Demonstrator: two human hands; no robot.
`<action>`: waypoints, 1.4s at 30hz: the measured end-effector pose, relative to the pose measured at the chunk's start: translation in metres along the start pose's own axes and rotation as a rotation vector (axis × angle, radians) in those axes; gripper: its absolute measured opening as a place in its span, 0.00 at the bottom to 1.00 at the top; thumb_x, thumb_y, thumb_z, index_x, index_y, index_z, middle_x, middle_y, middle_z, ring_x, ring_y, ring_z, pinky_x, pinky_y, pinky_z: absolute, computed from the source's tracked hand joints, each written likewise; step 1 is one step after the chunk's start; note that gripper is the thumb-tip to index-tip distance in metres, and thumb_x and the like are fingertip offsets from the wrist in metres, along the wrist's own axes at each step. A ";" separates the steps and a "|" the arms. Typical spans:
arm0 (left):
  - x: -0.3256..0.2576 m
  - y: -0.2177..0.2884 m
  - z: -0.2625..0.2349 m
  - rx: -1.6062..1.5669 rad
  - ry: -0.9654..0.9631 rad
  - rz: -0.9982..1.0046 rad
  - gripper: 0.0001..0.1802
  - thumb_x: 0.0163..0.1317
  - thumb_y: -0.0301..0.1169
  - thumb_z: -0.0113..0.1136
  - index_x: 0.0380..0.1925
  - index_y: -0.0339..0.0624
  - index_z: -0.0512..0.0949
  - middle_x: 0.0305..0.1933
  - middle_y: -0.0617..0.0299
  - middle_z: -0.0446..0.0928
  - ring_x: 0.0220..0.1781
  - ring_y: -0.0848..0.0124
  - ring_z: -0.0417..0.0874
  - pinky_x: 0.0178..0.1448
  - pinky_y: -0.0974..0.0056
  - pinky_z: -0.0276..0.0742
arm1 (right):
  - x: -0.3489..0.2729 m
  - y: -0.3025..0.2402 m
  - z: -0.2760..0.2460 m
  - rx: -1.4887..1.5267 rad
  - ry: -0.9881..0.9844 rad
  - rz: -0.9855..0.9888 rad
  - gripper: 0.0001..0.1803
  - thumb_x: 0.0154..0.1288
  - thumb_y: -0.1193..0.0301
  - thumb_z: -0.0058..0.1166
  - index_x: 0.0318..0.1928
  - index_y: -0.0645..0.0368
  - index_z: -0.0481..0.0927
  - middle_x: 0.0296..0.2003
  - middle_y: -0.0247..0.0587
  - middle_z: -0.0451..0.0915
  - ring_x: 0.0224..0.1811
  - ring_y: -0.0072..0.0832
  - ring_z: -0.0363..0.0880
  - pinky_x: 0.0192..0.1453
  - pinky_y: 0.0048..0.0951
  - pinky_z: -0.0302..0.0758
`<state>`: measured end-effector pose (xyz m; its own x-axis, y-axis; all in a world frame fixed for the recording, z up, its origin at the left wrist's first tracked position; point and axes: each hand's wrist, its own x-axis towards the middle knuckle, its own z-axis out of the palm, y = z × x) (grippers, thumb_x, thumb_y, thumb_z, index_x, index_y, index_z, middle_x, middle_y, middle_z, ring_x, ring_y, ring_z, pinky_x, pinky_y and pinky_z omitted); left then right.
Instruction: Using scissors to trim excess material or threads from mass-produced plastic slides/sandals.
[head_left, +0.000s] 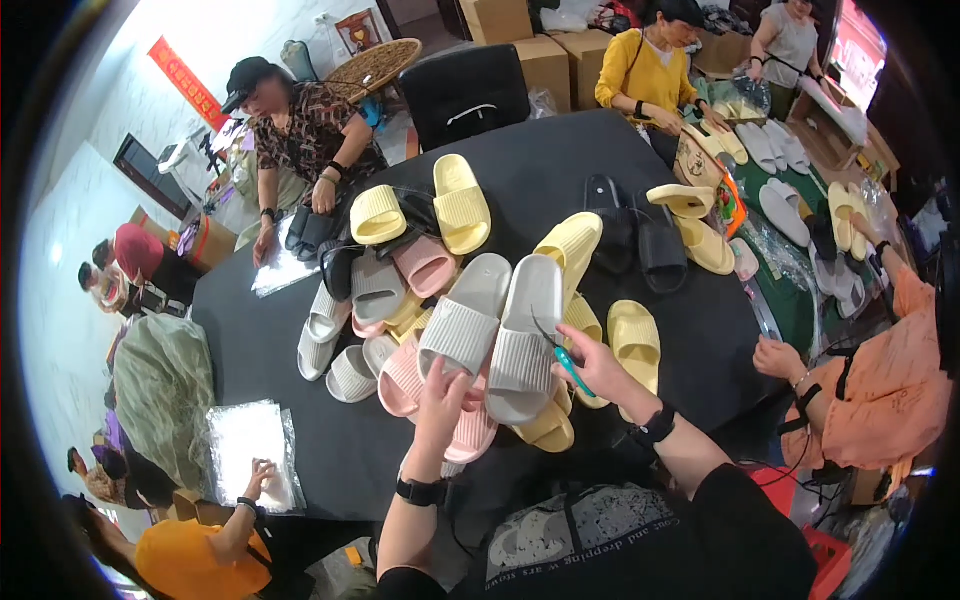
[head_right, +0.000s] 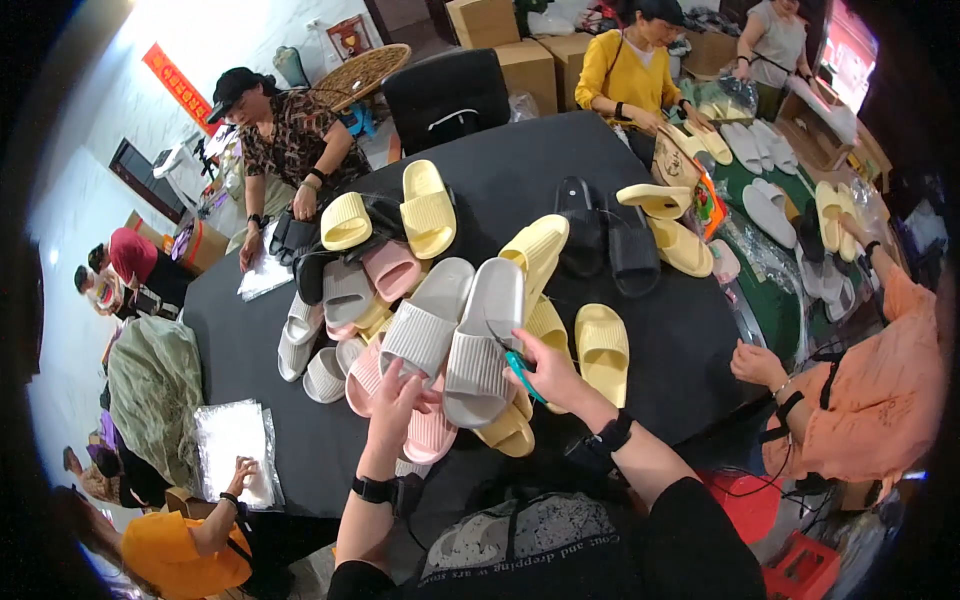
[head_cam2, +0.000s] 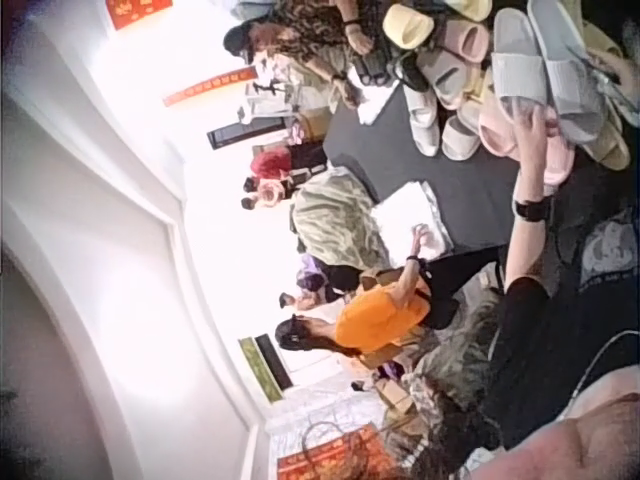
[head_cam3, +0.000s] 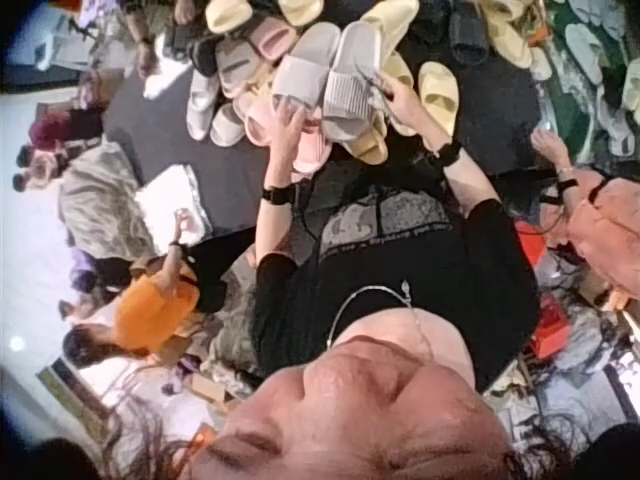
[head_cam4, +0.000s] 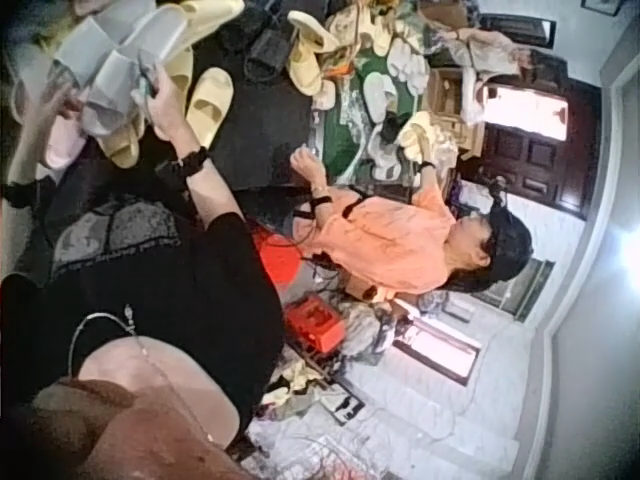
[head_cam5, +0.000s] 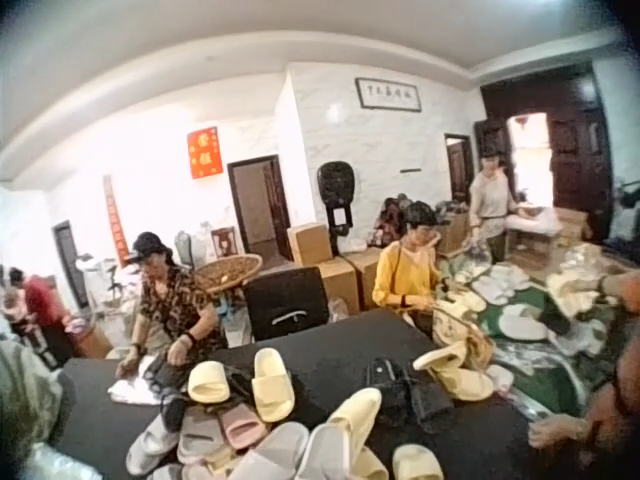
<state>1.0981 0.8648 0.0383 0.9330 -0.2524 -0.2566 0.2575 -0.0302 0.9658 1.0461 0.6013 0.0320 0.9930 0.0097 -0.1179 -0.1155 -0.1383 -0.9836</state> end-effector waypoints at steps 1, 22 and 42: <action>-0.004 0.008 0.005 0.038 -0.030 -0.009 0.34 0.64 0.28 0.49 0.64 0.25 0.46 0.43 0.52 0.75 0.30 0.73 0.78 0.27 0.74 0.74 | 0.003 -0.002 -0.001 -0.041 -0.027 0.001 0.34 0.57 0.71 0.59 0.62 0.66 0.61 0.25 0.33 0.73 0.26 0.15 0.69 0.32 0.21 0.69; 0.027 0.038 0.022 1.107 0.057 0.716 0.25 0.52 0.33 0.63 0.50 0.36 0.70 0.55 0.49 0.68 0.56 0.52 0.68 0.58 0.51 0.64 | 0.012 -0.004 0.002 -0.090 -0.069 -0.106 0.33 0.56 0.71 0.60 0.61 0.65 0.62 0.31 0.44 0.79 0.32 0.22 0.77 0.38 0.26 0.72; 0.026 0.052 0.044 1.202 -0.412 0.513 0.22 0.53 0.38 0.62 0.47 0.44 0.73 0.37 0.49 0.77 0.42 0.50 0.76 0.49 0.53 0.69 | 0.006 -0.017 -0.002 -0.021 -0.153 -0.022 0.24 0.54 0.69 0.63 0.49 0.64 0.70 0.30 0.41 0.79 0.33 0.22 0.76 0.37 0.26 0.73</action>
<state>1.1245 0.8141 0.0837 0.6602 -0.7501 -0.0385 -0.6633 -0.6064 0.4386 1.0541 0.6017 0.0482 0.9796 0.1636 -0.1171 -0.0914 -0.1567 -0.9834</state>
